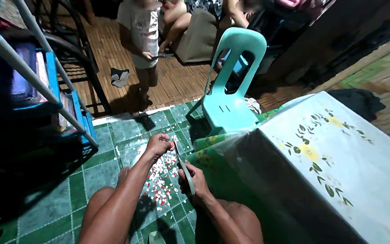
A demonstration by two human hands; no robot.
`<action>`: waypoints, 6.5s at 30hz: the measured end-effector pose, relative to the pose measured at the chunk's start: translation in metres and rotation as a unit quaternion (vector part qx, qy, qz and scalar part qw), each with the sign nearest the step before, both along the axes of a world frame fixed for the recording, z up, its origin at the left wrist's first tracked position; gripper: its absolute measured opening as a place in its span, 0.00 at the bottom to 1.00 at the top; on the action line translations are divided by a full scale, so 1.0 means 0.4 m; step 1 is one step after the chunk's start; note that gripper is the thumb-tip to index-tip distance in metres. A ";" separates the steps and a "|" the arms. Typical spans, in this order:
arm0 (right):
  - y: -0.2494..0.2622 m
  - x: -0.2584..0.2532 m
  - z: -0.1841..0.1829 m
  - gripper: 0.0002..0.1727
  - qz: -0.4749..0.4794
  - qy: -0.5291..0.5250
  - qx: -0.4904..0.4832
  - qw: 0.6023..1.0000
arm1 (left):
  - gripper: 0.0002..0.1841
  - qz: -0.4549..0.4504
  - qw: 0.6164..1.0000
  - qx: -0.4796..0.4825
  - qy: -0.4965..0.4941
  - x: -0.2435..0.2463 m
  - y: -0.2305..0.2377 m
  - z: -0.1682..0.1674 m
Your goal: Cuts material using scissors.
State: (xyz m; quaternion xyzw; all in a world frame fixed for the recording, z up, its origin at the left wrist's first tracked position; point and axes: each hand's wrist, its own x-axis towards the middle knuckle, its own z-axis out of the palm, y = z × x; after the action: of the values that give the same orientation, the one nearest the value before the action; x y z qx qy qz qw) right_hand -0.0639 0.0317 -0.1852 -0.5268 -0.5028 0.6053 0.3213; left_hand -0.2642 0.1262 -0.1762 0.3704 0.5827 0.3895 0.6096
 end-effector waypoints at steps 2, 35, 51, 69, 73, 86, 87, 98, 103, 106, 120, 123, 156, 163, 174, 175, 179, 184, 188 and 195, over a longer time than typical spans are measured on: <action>-0.004 0.000 0.003 0.23 -0.007 0.004 0.002 1.000 | 0.23 0.000 1.000 -0.004 -0.004 -0.001 -0.003 0.007; -0.005 0.027 -0.010 0.31 0.033 0.054 0.029 0.998 | 0.16 0.052 0.997 0.027 -0.055 0.006 -0.010 -0.005; -0.003 0.016 -0.008 0.29 0.028 0.018 0.009 0.999 | 0.20 0.010 0.999 0.037 -0.013 0.006 -0.012 -0.008; -0.007 0.016 -0.013 0.28 -0.008 0.053 -0.014 0.998 | 0.18 0.040 0.999 0.012 -0.002 0.010 -0.008 -0.021; -0.005 0.019 -0.010 0.28 0.006 0.046 -0.023 0.999 | 0.13 0.038 0.999 0.022 0.031 0.010 -0.008 -0.025; -0.011 0.016 -0.008 0.29 0.020 0.043 -0.022 0.999 | 0.16 0.028 0.998 0.019 0.046 0.003 -0.011 -0.015; -0.011 0.015 -0.008 0.29 0.023 0.043 -0.019 0.999 | 0.16 0.028 0.998 0.018 0.044 0.004 -0.012 -0.014; -0.013 0.003 -0.012 0.28 -0.007 0.003 -0.028 1.000 | 0.15 0.002 0.999 -0.012 0.039 0.012 -0.010 -0.013; -0.011 0.002 -0.004 0.28 -0.017 -0.001 -0.030 0.999 | 0.09 -0.016 0.998 -0.033 0.058 0.012 -0.013 -0.011; -0.012 0.003 -0.002 0.27 -0.023 0.003 -0.034 0.999 | 0.06 -0.016 0.997 -0.023 0.069 0.011 -0.012 -0.014; -0.010 0.001 -0.012 0.25 -0.001 0.008 -0.025 1.000 | 0.07 -0.008 1.000 -0.010 0.002 0.039 -0.015 -0.026; -0.011 0.000 -0.010 0.25 -0.014 -0.014 -0.021 1.000 | 0.09 -0.008 1.000 -0.014 0.004 0.037 -0.014 -0.025; -0.007 -0.003 -0.021 0.25 -0.023 0.022 -0.053 0.998 | 0.11 0.039 0.999 0.006 -0.025 0.039 -0.014 -0.035; -0.011 -0.009 -0.020 0.25 0.004 0.014 -0.040 0.999 | 0.09 0.038 0.999 -0.004 -0.035 0.042 -0.019 -0.025; -0.008 -0.014 -0.005 0.22 -0.049 0.002 -0.059 0.997 | 0.08 0.009 1.000 -0.006 -0.006 0.039 -0.016 -0.023; -0.008 -0.014 -0.006 0.22 -0.054 0.005 -0.064 0.996 | 0.08 0.015 1.000 -0.005 -0.006 0.038 -0.016 -0.023; -0.008 -0.010 -0.018 0.23 -0.065 0.002 -0.055 0.996 | 0.08 0.044 0.999 -0.003 -0.025 0.033 -0.016 -0.020; -0.008 -0.007 -0.016 0.24 -0.059 -0.001 -0.031 0.998 | 0.12 0.078 0.995 -0.009 -0.058 0.028 -0.013 -0.007; -0.007 -0.002 -0.025 0.25 -0.019 0.009 -0.010 1.000 | 0.12 0.096 0.991 -0.008 -0.097 0.028 -0.015 0.002; -0.008 -0.006 -0.041 0.31 0.001 -0.022 0.042 0.999 | 0.08 0.056 0.995 0.003 -0.086 0.036 -0.016 -0.006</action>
State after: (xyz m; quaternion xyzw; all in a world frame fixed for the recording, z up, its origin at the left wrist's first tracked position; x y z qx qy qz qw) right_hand -0.0664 0.0286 -0.2014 -0.5255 -0.5351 0.5725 0.3313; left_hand -0.2497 0.1199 -0.1785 0.3040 0.5470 0.4552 0.6333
